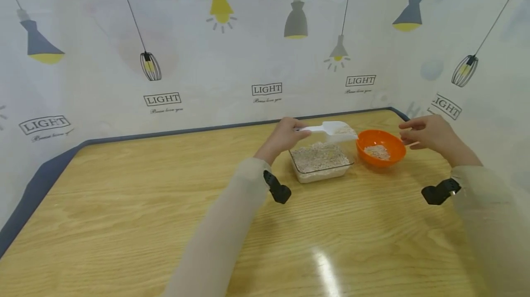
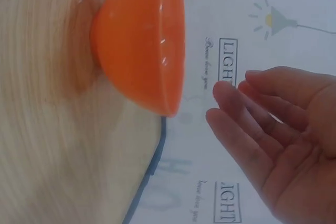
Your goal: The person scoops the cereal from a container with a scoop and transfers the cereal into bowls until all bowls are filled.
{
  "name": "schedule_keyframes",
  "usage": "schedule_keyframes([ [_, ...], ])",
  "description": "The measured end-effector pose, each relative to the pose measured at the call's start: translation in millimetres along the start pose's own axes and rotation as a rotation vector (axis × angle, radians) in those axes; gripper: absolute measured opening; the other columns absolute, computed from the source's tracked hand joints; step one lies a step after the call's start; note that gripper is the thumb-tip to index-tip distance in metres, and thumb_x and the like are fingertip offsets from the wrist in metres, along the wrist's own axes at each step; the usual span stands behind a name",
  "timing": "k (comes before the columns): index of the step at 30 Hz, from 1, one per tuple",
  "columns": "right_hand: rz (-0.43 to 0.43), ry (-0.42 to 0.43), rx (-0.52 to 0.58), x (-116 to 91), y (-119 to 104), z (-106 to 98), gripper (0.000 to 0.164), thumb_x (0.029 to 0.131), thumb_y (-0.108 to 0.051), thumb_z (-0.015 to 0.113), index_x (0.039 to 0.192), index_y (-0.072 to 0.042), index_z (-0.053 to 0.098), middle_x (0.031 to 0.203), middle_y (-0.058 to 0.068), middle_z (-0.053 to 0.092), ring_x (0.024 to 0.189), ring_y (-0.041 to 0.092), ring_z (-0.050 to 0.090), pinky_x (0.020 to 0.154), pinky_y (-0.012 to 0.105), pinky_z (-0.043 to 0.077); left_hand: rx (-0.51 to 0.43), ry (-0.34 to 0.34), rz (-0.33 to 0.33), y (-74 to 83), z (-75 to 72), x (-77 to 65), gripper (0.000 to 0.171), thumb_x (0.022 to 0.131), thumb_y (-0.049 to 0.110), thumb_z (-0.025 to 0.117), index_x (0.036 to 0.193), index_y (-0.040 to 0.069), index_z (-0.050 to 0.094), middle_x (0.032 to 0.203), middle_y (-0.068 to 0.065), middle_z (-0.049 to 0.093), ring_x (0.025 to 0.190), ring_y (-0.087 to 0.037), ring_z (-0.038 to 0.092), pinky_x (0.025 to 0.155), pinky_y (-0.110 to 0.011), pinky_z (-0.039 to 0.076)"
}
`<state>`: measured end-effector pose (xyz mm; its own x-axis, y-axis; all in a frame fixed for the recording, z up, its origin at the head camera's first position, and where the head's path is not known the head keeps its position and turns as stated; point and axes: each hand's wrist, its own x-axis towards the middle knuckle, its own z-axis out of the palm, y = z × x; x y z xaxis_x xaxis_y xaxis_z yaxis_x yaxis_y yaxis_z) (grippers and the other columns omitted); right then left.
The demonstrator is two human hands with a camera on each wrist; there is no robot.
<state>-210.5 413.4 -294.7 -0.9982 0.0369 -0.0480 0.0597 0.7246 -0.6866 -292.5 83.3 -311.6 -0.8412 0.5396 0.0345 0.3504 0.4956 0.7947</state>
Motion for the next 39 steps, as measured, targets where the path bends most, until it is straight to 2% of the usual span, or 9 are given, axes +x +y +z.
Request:
schedule_keyframes([
  [8,-0.005,0.004,-0.050,6.1,16.7,-0.9,0.045,0.091,-0.020,0.058,0.121,0.013,0.050,0.110,0.030,0.058,0.086,0.027,0.064,0.068,0.036,0.054,0.008,0.016,0.034,10.9,13.1,10.3,0.032,0.092,0.020,0.057,0.118,0.004,0.061,0.118,-0.012,0.060,0.107,-0.021,0.055,0.087,-0.031,0.045],
  [11,0.008,-0.005,-0.076,9.6,23.2,-0.3,0.045,0.091,-0.019,0.058,0.121,0.013,0.050,0.114,0.031,0.054,0.090,0.032,0.061,0.069,0.038,0.054,-0.018,0.017,0.022,13.3,17.5,13.3,0.031,0.091,0.020,0.058,0.118,0.003,0.062,0.117,-0.012,0.061,0.085,-0.019,0.058,0.078,-0.030,0.048],
  [16,0.048,-0.042,-0.067,12.8,33.6,0.3,0.045,0.091,-0.015,0.057,0.123,0.015,0.046,0.110,0.031,0.056,0.091,0.035,0.060,0.071,0.041,0.053,-0.045,-0.008,-0.009,16.1,22.9,14.9,0.033,0.091,0.020,0.058,0.119,0.003,0.061,0.117,-0.012,0.060,0.069,-0.015,0.049,0.067,-0.027,0.045],
  [18,0.056,-0.060,-0.053,13.2,36.5,0.6,0.046,0.091,-0.014,0.057,0.124,0.016,0.045,0.109,0.030,0.057,0.091,0.035,0.060,0.072,0.041,0.053,-0.032,-0.007,-0.007,16.3,24.9,15.6,0.032,0.091,0.020,0.058,0.118,0.003,0.062,0.114,-0.012,0.062,0.074,-0.012,0.052,0.065,-0.025,0.044],
  [25,0.052,-0.129,0.026,17.6,40.8,5.2,0.047,0.092,-0.009,0.055,0.124,0.020,0.040,0.102,0.028,0.062,0.089,0.034,0.063,0.075,0.045,0.051,-0.046,0.000,-0.006,12.4,34.0,21.4,0.028,0.091,0.019,0.059,0.112,0.003,0.065,0.103,-0.011,0.065,0.067,-0.015,0.049,0.059,-0.023,0.042],
  [28,0.056,-0.126,0.038,18.5,40.7,6.6,0.046,0.091,-0.006,0.056,0.124,0.022,0.040,0.095,0.025,0.064,0.083,0.031,0.065,0.073,0.044,0.052,-0.028,0.002,0.012,13.1,38.4,24.8,0.028,0.091,0.019,0.059,0.112,0.002,0.065,0.104,-0.011,0.065,0.065,-0.012,0.048,0.059,-0.021,0.041],
  [35,0.056,-0.114,0.036,18.6,39.0,7.2,0.046,0.090,-0.006,0.056,0.124,0.022,0.040,0.094,0.025,0.064,0.080,0.026,0.066,0.072,0.043,0.052,-0.061,0.024,0.007,19.0,48.2,29.1,0.027,0.090,0.016,0.059,0.111,0.002,0.065,0.096,-0.015,0.065,0.048,-0.009,0.039,0.046,-0.020,0.037],
  [37,0.059,-0.112,0.039,18.3,40.2,6.7,0.045,0.090,-0.006,0.055,0.124,0.021,0.040,0.093,0.024,0.065,0.079,0.025,0.066,0.072,0.043,0.052,-0.066,0.037,0.000,21.3,52.1,30.2,0.026,0.090,0.015,0.060,0.112,0.002,0.065,0.098,-0.015,0.066,0.049,-0.009,0.042,0.047,-0.019,0.038],
  [39,0.064,-0.110,0.041,17.8,41.9,6.4,0.045,0.090,-0.005,0.055,0.123,0.021,0.041,0.093,0.023,0.065,0.079,0.024,0.066,0.072,0.043,0.052,-0.026,0.052,0.004,23.7,56.3,32.2,0.026,0.089,0.015,0.060,0.111,0.002,0.065,0.102,-0.013,0.066,0.059,-0.011,0.053,0.054,-0.019,0.044],
])
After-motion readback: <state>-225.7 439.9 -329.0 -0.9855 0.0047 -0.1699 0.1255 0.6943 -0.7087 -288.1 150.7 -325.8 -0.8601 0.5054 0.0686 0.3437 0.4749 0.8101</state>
